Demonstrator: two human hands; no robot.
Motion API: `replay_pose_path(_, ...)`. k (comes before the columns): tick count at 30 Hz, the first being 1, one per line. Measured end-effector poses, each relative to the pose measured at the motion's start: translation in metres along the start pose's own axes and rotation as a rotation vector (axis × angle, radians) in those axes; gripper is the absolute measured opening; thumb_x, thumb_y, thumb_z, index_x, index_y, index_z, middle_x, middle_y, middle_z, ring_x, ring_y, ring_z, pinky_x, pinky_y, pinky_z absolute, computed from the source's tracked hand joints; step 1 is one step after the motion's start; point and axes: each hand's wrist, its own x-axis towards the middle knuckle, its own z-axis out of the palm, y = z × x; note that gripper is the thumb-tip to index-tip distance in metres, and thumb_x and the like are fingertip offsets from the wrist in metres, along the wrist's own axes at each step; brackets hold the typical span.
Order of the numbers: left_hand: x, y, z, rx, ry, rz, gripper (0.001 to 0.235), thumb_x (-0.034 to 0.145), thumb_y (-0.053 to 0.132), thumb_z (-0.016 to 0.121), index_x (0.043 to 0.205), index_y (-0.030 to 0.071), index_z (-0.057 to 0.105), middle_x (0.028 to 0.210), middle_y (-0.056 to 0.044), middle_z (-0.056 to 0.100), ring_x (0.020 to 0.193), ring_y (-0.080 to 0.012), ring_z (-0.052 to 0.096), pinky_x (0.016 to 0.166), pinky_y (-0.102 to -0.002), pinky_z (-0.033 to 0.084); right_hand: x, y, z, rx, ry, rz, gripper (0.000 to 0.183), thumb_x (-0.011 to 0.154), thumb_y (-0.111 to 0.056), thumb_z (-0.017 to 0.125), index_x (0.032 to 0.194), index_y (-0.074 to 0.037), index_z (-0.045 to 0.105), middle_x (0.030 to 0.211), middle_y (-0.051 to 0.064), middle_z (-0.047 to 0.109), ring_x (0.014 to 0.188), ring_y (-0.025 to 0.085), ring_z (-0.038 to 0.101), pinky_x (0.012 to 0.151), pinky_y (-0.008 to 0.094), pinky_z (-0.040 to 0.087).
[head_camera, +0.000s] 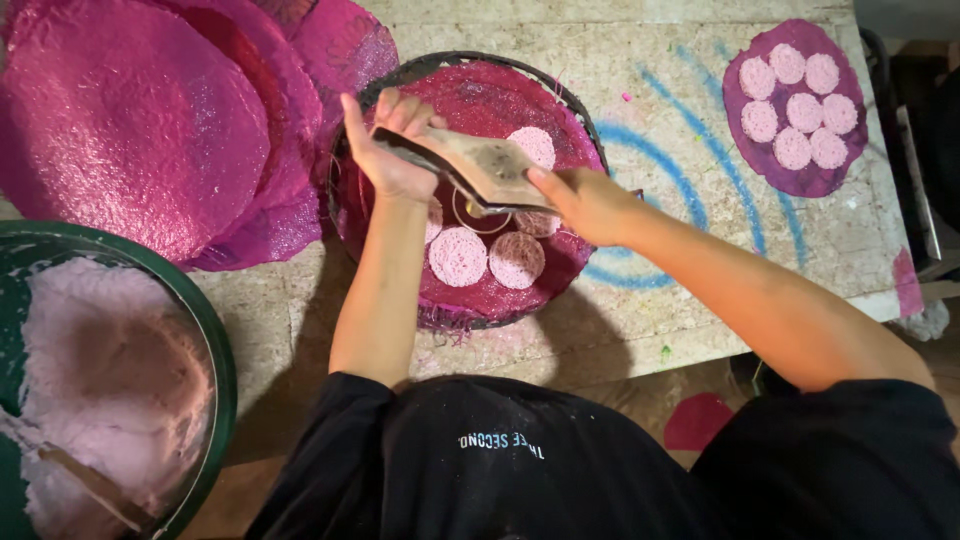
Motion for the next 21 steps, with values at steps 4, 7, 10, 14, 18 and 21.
replay_pose_path(4, -0.005, 0.009, -0.011, -0.012, 0.062, -0.008, 0.049, 0.097, 0.063, 0.049, 0.078, 0.018, 0.047, 0.068, 0.006, 0.04, 0.066, -0.0134, 0.044, 0.078, -0.035, 0.044, 0.0, -0.008, 0.01, 0.01, 0.035, -0.121, 0.075, 0.102, -0.063, 0.028, 0.102, -0.003, 0.073, 0.086, 0.024, 0.071, 0.086, 0.043, 0.068, 0.081, 0.05, 0.051)
replay_pose_path(7, -0.009, -0.004, -0.018, -0.036, 0.165, 0.011, 0.047, 0.095, 0.061, 0.05, 0.073, 0.019, 0.044, 0.064, 0.006, 0.038, 0.063, -0.0133, 0.042, 0.074, -0.034, 0.041, -0.003, -0.007, 0.004, -0.033, 0.003, -0.084, 0.074, 0.103, -0.063, 0.027, 0.102, -0.004, 0.074, 0.087, 0.025, 0.071, 0.088, 0.044, 0.068, 0.081, 0.051, 0.051)
replay_pose_path(10, -0.007, -0.023, -0.024, -0.093, 0.225, 0.02, 0.043, 0.094, 0.056, 0.049, 0.071, 0.02, 0.042, 0.063, 0.006, 0.037, 0.062, -0.013, 0.04, 0.073, -0.034, 0.04, -0.01, -0.003, -0.005, -0.148, 0.01, 0.028, 0.074, 0.103, -0.062, 0.028, 0.097, -0.006, 0.074, 0.084, 0.026, 0.07, 0.086, 0.045, 0.068, 0.081, 0.053, 0.052)
replay_pose_path(14, 0.013, -0.028, -0.023, -0.071, 0.244, 0.042, 0.042, 0.093, 0.054, 0.047, 0.069, 0.019, 0.041, 0.061, 0.006, 0.035, 0.058, -0.013, 0.037, 0.068, -0.033, 0.037, -0.009, -0.002, -0.009, -0.195, 0.15, -0.01, 0.067, 0.102, -0.061, 0.031, 0.096, -0.009, 0.072, 0.081, 0.025, 0.069, 0.085, 0.047, 0.067, 0.078, 0.056, 0.05)
replay_pose_path(18, 0.026, -0.011, -0.01, 0.039, 0.177, 0.068, 0.043, 0.093, 0.052, 0.043, 0.068, 0.018, 0.04, 0.057, 0.006, 0.032, 0.053, -0.013, 0.032, 0.063, -0.035, 0.034, 0.003, -0.006, 0.008, -0.134, 0.246, -0.089, 0.063, 0.104, -0.058, 0.033, 0.097, -0.008, 0.071, 0.081, 0.025, 0.068, 0.086, 0.049, 0.065, 0.076, 0.057, 0.049)
replay_pose_path(21, 0.023, 0.003, 0.0, 0.109, 0.195, 0.093, 0.044, 0.094, 0.052, 0.041, 0.068, 0.017, 0.039, 0.056, 0.005, 0.03, 0.051, -0.0134, 0.028, 0.06, -0.035, 0.031, 0.01, -0.005, 0.023, -0.053, 0.226, -0.144, 0.062, 0.105, -0.056, 0.031, 0.097, -0.008, 0.07, 0.08, 0.025, 0.068, 0.085, 0.048, 0.065, 0.077, 0.057, 0.049)
